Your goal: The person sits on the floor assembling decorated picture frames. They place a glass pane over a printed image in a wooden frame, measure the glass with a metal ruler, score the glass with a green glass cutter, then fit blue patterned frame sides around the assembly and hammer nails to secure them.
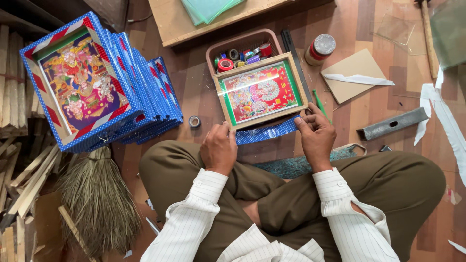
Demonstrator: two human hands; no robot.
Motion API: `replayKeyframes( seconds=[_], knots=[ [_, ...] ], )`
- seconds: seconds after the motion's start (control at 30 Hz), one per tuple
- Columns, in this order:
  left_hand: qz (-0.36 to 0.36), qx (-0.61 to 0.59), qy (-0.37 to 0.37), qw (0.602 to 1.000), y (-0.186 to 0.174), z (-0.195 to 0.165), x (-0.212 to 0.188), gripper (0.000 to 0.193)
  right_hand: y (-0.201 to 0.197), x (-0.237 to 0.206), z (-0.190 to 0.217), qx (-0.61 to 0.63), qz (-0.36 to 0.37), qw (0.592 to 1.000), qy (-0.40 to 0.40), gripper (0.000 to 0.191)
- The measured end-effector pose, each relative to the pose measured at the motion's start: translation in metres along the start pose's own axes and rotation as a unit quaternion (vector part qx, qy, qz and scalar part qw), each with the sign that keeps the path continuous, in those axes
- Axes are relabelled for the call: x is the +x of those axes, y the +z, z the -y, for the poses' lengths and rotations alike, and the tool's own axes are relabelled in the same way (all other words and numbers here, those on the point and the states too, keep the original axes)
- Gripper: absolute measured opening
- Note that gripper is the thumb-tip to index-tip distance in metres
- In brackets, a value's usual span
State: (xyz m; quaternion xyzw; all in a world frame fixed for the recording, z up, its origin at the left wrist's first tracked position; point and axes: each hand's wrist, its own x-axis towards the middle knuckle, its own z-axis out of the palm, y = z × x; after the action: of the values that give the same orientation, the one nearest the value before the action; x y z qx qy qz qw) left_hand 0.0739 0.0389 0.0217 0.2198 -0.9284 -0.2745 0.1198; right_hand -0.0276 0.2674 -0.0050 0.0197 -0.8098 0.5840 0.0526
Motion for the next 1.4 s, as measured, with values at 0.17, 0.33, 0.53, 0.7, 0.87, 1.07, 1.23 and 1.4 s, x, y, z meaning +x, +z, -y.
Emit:
replayKeyframes(
  seconds=[0.17,0.33,0.53,0.7,0.87,1.07,1.23,1.4],
  knots=[
    [-0.01,-0.113,-0.03,0.993,-0.011,0.003,0.002,0.037,-0.006,0.004,-0.018,0.082,-0.037,0.994,0.058,0.009],
    [0.078,-0.215,-0.018,0.973,-0.021,0.023,0.005,0.037,-0.007,0.01,-0.04,0.198,-0.055,0.972,0.117,0.009],
    [0.046,-0.123,-0.094,0.987,0.001,0.023,0.014,0.035,0.004,0.021,-0.052,0.23,-0.073,0.962,0.124,0.007],
    [0.059,-0.167,-0.1,0.979,0.001,0.027,0.014,0.03,0.005,0.026,-0.052,0.242,-0.082,0.951,0.173,0.008],
    [0.062,-0.177,-0.109,0.976,0.0,0.027,0.013,0.03,0.005,0.025,-0.049,0.254,-0.084,0.947,0.176,0.008],
    [0.058,-0.17,-0.107,0.978,0.001,0.027,0.012,0.03,0.005,0.024,-0.044,0.249,-0.089,0.948,0.179,0.008],
    [0.065,-0.171,-0.125,0.975,0.002,0.028,0.011,0.03,0.006,0.024,-0.044,0.232,-0.095,0.949,0.19,0.008],
    [0.046,-0.184,-0.098,0.977,0.004,0.029,0.011,0.029,0.009,0.026,-0.051,0.249,-0.109,0.945,0.184,0.008]
  ],
)
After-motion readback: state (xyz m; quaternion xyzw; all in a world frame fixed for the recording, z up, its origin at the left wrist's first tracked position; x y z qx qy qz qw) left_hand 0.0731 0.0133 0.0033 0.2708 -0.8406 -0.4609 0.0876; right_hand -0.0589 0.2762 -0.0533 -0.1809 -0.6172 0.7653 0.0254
